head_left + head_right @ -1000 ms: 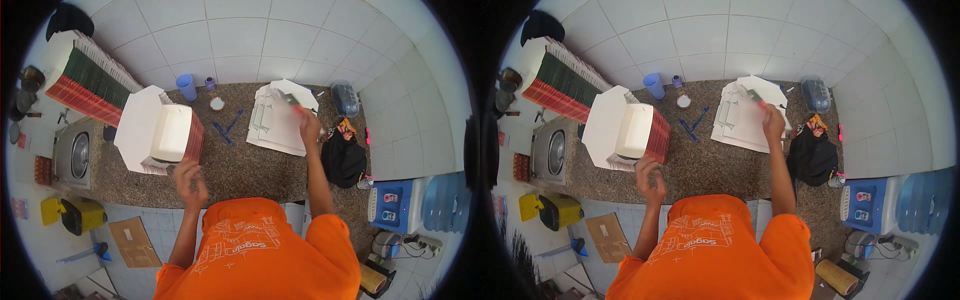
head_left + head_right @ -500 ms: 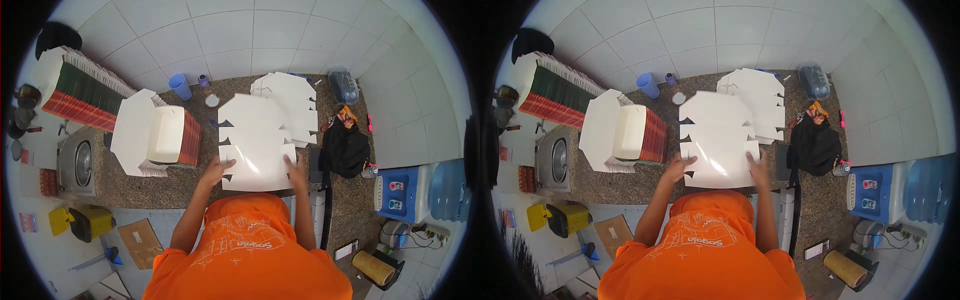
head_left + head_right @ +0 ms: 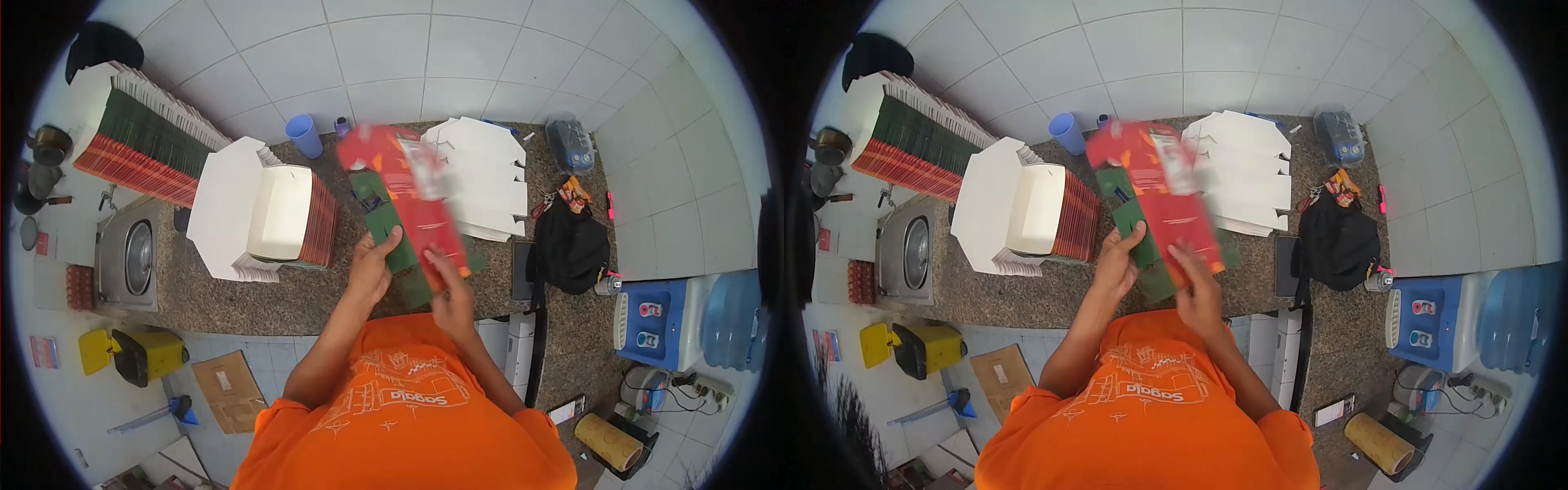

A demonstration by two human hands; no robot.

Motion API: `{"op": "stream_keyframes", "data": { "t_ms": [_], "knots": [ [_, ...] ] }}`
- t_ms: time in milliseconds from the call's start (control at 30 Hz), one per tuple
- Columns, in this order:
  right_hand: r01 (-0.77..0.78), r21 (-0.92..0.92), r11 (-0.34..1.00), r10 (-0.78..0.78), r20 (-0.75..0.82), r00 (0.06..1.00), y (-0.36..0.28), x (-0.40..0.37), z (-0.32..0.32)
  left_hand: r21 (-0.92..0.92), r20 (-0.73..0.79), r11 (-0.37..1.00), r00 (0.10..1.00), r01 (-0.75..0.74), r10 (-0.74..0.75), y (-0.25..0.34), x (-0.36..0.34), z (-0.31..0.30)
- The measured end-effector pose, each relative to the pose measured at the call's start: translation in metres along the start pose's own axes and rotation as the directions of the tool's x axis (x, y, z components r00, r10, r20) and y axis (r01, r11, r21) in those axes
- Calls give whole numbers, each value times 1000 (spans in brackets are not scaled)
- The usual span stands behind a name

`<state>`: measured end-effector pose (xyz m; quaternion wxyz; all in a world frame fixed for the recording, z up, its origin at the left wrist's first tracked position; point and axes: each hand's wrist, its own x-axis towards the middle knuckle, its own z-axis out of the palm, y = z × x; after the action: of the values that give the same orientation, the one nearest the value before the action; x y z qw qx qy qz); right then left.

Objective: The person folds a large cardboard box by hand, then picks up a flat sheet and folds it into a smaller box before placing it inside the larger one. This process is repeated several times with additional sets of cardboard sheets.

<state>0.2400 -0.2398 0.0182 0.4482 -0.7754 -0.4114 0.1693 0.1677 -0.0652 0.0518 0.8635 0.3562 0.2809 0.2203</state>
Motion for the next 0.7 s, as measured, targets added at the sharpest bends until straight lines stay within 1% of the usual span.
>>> {"op": "stream_keyframes", "data": {
  "t_ms": [33,67,100,133,167,200,233,300,333,367,400,433,467,500,567,600,633,667,700],
  "knots": [
    [-203,582,787,247,4,969,5,-3,5,-145,9,989,1000,19,-18,-2,-1,0],
    [-207,586,783,253,3,967,8,-9,9,-183,47,983,999,17,-9,-10,4,-6],
    [-94,496,863,205,-175,963,0,-8,7,-178,53,984,999,20,-11,-13,5,-3],
    [5,375,927,133,-341,931,-6,-5,3,-141,13,990,1000,27,-26,-17,6,2],
    [7,370,929,129,-342,931,-7,1,-2,-109,-30,993,999,35,-38,-22,6,8],
    [117,110,987,-72,-350,934,-8,10,-7,-46,-34,999,999,-1,0,-28,4,11],
    [223,-151,963,-260,-305,916,-7,18,-10,-47,-31,999,1000,5,-6,-32,1,15],
    [235,-151,960,-273,-319,908,2,34,-12,-30,-32,998,998,-55,55,-37,-2,25],
    [210,-28,977,-207,-339,918,1,40,-14,-38,35,994,994,-105,107,-40,-1,27],
    [184,97,978,-139,-350,926,0,42,-16,-36,38,994,994,-102,104,-39,1,27],
    [183,97,978,-139,-352,926,-2,41,-20,-43,60,996,995,-80,82,-33,4,27],
    [238,104,966,-200,-290,936,-4,40,-28,-49,80,997,995,-59,63,-28,8,25],
    [292,113,950,-262,-227,938,-6,39,-32,-13,92,999,994,-53,54,-24,12,18],
    [295,111,949,-265,-228,937,-7,38,-31,-13,94,998,994,-56,57,-21,12,20],
    [254,117,960,-223,-227,948,-12,31,-24,-18,89,1000,996,-21,23,-16,5,25],
    [250,117,961,-218,-231,948,-10,33,-17,-44,101,998,993,-53,58,-24,3,28],
    [230,72,971,-192,-343,919,-5,37,-7,-42,104,998,993,-46,50,-40,3,22],
    [208,27,978,-173,-450,876,-1,39,-1,14,141,996,986,-92,89,-61,7,10],
    [206,27,978,-172,-449,877,-2,40,1,68,177,988,976,-142,128,-74,10,6]
  ]
}}
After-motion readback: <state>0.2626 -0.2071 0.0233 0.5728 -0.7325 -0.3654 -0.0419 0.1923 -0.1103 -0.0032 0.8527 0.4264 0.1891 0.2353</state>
